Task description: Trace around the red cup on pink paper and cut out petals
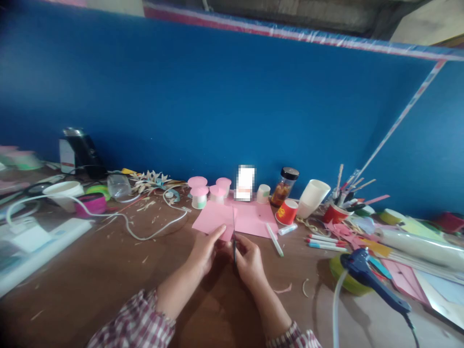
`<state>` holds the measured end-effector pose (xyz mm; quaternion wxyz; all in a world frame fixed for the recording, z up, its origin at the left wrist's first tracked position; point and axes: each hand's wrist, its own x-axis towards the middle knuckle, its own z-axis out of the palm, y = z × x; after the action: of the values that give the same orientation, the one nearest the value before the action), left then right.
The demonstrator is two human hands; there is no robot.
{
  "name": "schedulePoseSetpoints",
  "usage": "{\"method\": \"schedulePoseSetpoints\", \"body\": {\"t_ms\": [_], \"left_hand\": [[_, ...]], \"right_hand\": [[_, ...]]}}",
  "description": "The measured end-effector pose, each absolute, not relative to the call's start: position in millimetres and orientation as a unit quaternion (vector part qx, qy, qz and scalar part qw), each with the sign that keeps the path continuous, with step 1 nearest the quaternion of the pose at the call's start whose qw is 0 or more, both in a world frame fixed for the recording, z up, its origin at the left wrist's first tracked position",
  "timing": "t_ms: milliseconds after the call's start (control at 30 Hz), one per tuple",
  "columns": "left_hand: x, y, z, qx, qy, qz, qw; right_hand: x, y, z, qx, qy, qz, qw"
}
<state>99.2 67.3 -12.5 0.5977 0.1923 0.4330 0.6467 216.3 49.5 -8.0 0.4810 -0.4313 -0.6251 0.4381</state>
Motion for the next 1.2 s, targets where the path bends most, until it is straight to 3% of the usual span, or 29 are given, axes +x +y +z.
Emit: {"method": "schedulePoseSetpoints", "body": {"t_ms": [1200], "left_hand": [[98.9, 66.7, -12.4, 0.219, 0.447, 0.661, 0.561]], "right_hand": [[217.6, 48.1, -6.8, -0.437, -0.630, 0.430, 0.476]]}}
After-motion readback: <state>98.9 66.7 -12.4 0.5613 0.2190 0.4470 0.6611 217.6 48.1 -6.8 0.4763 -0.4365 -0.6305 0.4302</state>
